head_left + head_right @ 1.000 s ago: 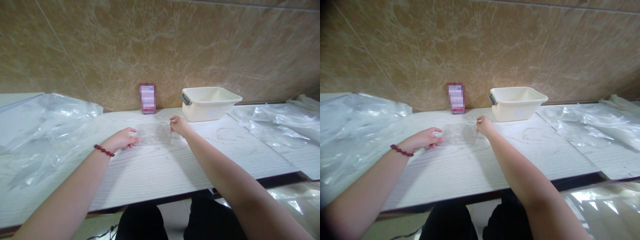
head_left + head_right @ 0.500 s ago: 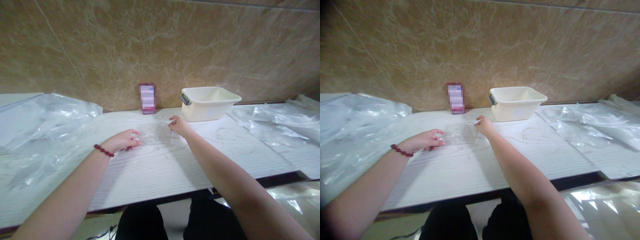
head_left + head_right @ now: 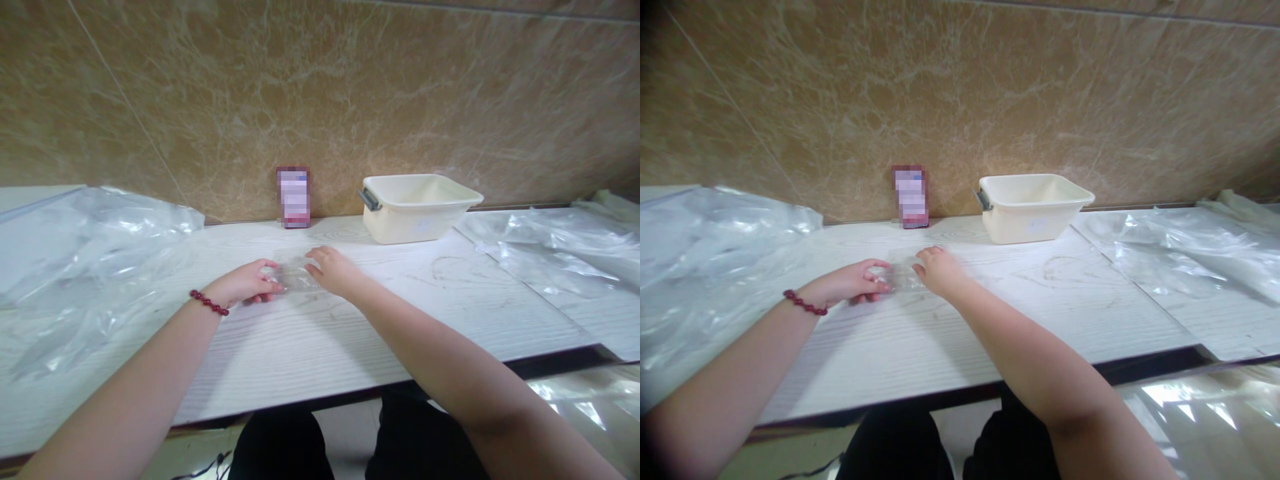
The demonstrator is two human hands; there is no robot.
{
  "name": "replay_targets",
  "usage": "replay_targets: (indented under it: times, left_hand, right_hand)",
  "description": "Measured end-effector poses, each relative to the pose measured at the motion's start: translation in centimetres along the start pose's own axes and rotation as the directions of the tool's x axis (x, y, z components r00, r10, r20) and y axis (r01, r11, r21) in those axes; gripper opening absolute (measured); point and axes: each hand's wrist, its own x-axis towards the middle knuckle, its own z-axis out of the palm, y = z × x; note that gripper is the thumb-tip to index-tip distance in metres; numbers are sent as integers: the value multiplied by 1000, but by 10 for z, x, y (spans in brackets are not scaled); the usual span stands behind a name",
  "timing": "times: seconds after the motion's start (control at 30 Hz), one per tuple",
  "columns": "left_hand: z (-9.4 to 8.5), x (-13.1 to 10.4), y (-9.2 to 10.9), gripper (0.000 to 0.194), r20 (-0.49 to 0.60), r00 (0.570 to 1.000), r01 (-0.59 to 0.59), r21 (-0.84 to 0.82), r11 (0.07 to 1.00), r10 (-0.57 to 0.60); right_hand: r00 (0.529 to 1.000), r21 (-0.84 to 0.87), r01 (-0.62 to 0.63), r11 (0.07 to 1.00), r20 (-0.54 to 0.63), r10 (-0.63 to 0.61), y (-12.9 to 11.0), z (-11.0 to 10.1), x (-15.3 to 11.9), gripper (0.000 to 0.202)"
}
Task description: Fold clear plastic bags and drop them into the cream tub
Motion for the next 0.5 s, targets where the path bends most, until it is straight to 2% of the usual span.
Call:
replay_targets:
  times: [0.13,0.27,0.5]
  left_hand:
    - [0,2,-2,68,16,1000,15,-45,999,-14]
    - [0,3,-2,72,9,1000,20,-59,998,-20]
    - [-1,2,-2,77,52,999,14,-51,999,-12]
  right_hand:
    - [995,-86,-41,995,89,49,-9,16,2,44]
    - [990,-97,-54,994,122,66,-9,18,7,46]
    - [985,-149,21,989,171,5,-10,27,12,46]
